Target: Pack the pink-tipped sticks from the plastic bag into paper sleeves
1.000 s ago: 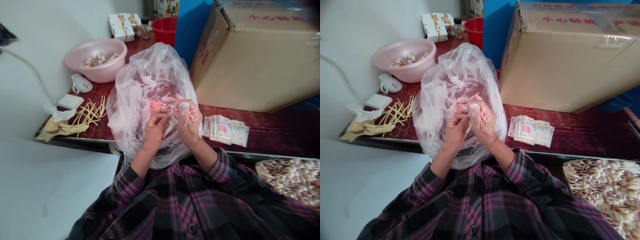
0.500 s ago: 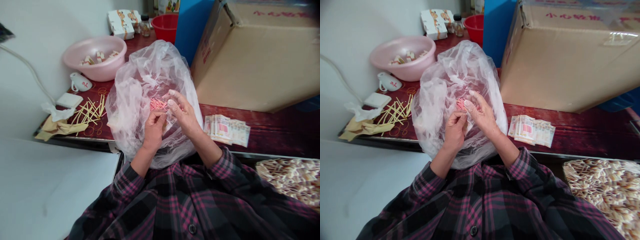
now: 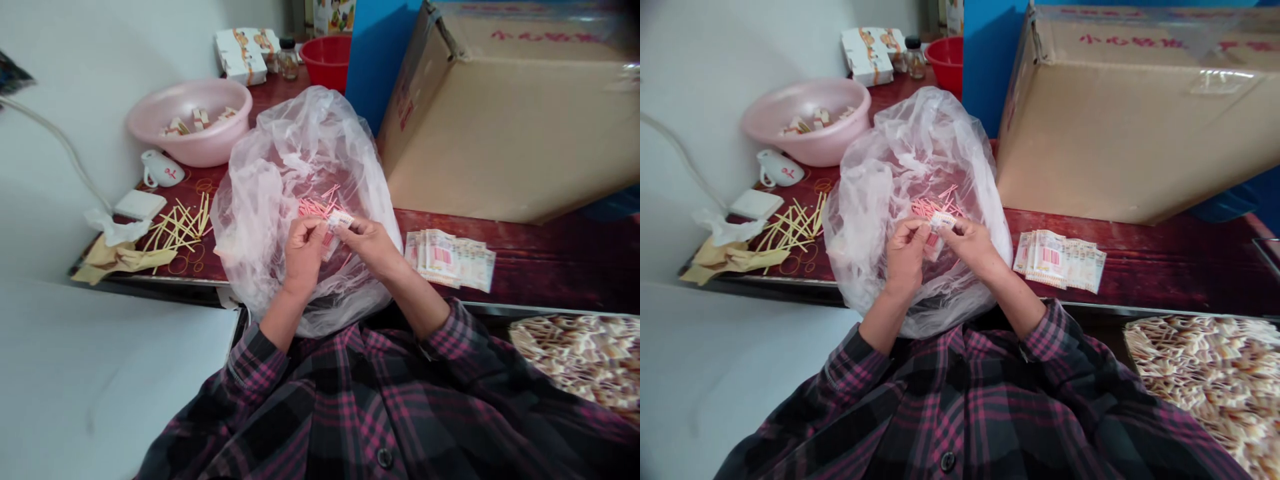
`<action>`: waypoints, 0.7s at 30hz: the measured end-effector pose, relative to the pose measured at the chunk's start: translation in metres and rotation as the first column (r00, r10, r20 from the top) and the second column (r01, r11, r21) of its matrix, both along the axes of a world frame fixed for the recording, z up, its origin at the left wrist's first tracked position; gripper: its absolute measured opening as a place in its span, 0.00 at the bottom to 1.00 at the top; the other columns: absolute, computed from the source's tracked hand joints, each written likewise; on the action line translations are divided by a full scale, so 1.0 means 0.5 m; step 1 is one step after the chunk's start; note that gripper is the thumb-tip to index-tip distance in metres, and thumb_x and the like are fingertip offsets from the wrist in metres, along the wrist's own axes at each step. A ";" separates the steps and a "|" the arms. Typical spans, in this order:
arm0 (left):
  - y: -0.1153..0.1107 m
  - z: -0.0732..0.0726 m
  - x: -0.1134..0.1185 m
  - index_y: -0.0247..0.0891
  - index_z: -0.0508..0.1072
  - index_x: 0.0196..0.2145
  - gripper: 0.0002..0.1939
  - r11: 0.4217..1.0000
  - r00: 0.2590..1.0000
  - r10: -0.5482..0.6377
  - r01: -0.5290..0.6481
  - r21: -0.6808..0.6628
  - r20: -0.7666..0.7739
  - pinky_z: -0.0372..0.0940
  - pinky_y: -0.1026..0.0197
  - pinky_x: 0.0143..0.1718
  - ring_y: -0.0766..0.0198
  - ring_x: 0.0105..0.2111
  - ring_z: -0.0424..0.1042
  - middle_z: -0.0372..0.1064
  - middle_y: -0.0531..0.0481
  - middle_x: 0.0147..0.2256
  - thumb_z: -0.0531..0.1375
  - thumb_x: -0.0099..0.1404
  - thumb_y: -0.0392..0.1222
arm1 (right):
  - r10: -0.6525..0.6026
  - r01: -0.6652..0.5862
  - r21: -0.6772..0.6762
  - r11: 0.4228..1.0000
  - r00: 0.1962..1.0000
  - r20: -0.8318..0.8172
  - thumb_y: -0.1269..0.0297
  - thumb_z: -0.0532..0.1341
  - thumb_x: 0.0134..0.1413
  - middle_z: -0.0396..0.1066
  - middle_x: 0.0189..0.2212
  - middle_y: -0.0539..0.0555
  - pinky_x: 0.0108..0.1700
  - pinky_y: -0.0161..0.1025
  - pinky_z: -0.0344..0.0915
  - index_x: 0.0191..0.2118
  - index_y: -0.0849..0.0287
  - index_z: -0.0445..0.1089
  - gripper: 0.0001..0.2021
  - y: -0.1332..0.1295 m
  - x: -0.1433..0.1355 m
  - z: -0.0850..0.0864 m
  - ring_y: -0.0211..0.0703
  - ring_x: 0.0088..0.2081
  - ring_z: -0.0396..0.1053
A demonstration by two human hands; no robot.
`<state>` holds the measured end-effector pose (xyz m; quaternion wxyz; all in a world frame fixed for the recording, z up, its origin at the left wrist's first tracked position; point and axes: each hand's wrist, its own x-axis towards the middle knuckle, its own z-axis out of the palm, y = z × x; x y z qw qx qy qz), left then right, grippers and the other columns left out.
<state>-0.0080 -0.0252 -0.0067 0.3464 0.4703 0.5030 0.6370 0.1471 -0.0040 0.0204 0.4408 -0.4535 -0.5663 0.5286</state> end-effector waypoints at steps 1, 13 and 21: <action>-0.004 0.004 -0.001 0.42 0.77 0.42 0.07 0.998 0.998 -0.055 0.055 -0.021 0.016 0.74 0.57 0.52 0.60 0.46 0.77 0.77 0.49 0.45 0.68 0.71 0.46 | -0.014 0.013 -0.018 1.000 1.000 -0.024 0.38 0.74 0.49 0.75 0.29 0.49 0.34 0.40 0.69 0.34 0.56 0.78 0.24 -0.001 0.000 -0.002 0.40 0.30 0.68; -0.026 0.021 0.002 0.43 0.77 0.54 0.24 0.928 0.926 -0.348 0.363 -0.085 0.150 0.76 0.57 0.42 0.60 0.39 0.80 0.82 0.49 0.43 0.73 0.62 0.45 | -0.028 0.032 0.065 0.997 0.997 -0.069 0.46 0.72 0.52 0.78 0.32 0.49 0.42 0.42 0.73 0.38 0.55 0.79 0.18 -0.026 0.011 0.006 0.43 0.35 0.72; -0.020 0.041 -0.042 0.47 0.75 0.60 0.26 0.971 0.972 -0.235 0.234 -0.051 -0.003 0.74 0.61 0.43 0.64 0.40 0.78 0.78 0.50 0.44 0.71 0.65 0.47 | -0.229 0.194 0.190 0.962 0.956 0.182 0.51 0.69 0.58 0.85 0.48 0.56 0.58 0.54 0.76 0.48 0.53 0.81 0.16 -0.053 0.248 0.029 0.56 0.49 0.81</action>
